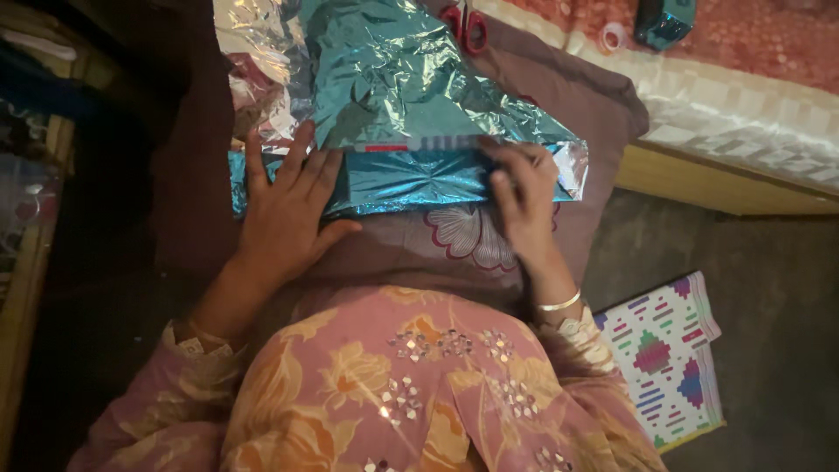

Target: The person wraps a small rectangular box with shiny teal wrapping paper. They fold the paper around the box, smooth the edges, and secure the folds with clear tape. The person uses scissors to trim excess paper and applies tape to seal the package.

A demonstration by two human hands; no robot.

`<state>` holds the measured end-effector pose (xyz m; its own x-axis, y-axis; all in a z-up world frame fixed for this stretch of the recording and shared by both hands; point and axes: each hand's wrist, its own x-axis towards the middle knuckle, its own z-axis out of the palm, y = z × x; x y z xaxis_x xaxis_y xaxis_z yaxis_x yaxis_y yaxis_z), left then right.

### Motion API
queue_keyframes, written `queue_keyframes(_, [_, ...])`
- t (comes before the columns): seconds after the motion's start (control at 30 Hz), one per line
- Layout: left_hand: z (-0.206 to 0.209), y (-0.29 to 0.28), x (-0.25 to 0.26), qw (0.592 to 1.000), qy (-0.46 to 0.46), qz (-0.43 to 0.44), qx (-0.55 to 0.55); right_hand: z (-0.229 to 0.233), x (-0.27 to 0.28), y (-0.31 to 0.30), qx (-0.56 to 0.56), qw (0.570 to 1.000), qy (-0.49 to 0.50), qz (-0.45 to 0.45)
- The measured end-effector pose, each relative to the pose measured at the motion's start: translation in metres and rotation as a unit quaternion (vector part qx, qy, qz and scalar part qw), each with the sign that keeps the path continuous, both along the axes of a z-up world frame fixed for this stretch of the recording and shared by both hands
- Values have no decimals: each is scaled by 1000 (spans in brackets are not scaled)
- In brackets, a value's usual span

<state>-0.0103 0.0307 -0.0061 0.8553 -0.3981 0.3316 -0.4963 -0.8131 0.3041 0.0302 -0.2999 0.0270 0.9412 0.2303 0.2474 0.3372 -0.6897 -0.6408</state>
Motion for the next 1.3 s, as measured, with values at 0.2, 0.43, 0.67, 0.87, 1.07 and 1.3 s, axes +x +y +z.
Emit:
queue_keyframes(0.2, [2,-4,-1,1000,-2,7,7,13,-8,23,-164,964,-112,180])
queue_keyframes(0.43, [3,-2,0,1000,1,16,27,14,4,31,-168,954,-28,247])
queue_keyframes(0.67, [0,-3,0,1000,5,13,17,-14,23,-1,-139,974,-20,178])
queue_keyframes(0.87, [3,-3,1,999,8,4,38,-46,42,-37,-161,973,68,152])
queue_keyframes(1.07, [30,2,7,998,19,-4,-58,-12,64,-39,115,977,174,49])
queue_keyframes(1.3, [64,-49,14,994,-63,22,-86,16,128,-2,-76,961,166,210])
